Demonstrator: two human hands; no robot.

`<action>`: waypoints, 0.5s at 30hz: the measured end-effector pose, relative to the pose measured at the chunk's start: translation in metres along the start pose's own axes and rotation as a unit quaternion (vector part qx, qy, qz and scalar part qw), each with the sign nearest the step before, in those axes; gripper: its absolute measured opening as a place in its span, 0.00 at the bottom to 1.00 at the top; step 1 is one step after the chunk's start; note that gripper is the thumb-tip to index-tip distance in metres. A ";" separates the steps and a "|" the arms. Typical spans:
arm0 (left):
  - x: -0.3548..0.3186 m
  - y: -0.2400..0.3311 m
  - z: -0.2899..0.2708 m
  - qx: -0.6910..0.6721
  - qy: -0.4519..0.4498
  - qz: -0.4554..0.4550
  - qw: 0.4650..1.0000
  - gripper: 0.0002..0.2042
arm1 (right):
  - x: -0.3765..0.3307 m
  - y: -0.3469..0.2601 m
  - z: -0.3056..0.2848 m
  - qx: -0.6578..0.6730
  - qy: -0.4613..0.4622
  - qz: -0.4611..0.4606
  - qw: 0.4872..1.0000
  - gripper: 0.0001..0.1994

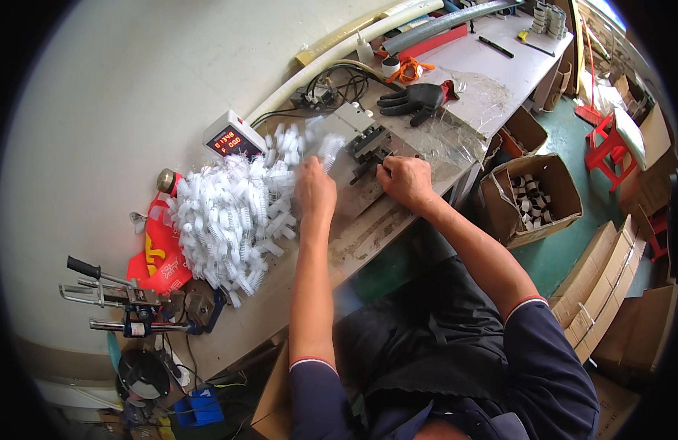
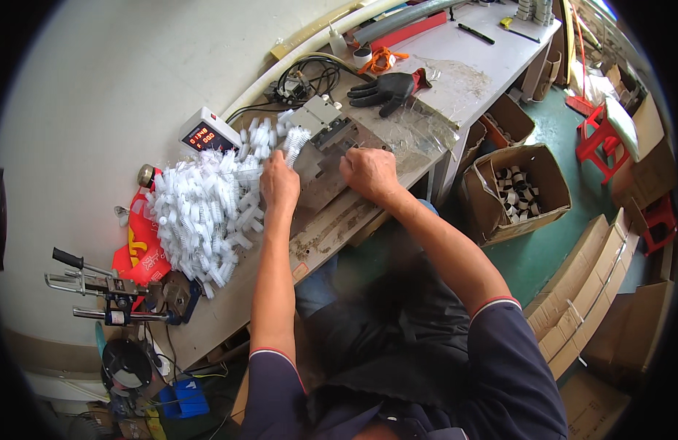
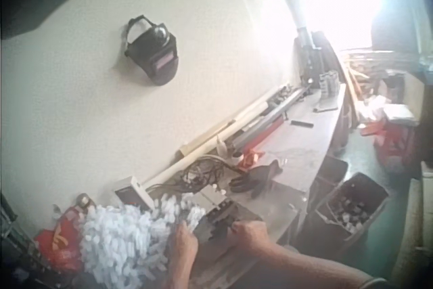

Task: Assembling small plastic components using a workbench jig and a manual lever press.

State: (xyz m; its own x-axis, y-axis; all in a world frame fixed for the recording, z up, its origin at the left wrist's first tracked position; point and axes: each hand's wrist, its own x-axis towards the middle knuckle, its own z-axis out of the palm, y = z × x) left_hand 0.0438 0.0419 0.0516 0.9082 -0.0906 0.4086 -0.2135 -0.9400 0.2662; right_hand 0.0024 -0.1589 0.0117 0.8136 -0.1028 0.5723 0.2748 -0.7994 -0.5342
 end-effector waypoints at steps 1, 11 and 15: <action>0.003 0.001 0.003 0.001 0.002 0.004 1.000 0.07 | -0.001 -0.001 0.000 0.003 -0.010 0.008 1.000 0.15; 0.010 0.007 0.022 0.107 -0.055 0.033 0.992 0.07 | -0.001 0.001 0.000 0.010 -0.022 0.012 1.000 0.15; 0.010 0.004 0.020 0.079 -0.040 0.010 0.996 0.06 | -0.002 -0.002 -0.001 0.010 -0.035 0.027 0.999 0.15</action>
State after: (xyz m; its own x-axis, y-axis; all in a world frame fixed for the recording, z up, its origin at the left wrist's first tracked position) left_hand 0.0590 0.0301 0.0392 0.9317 -0.1297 0.3394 -0.1781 -0.9772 0.1155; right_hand -0.0002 -0.1580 0.0122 0.8608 -0.1035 0.4982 0.2396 -0.7813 -0.5763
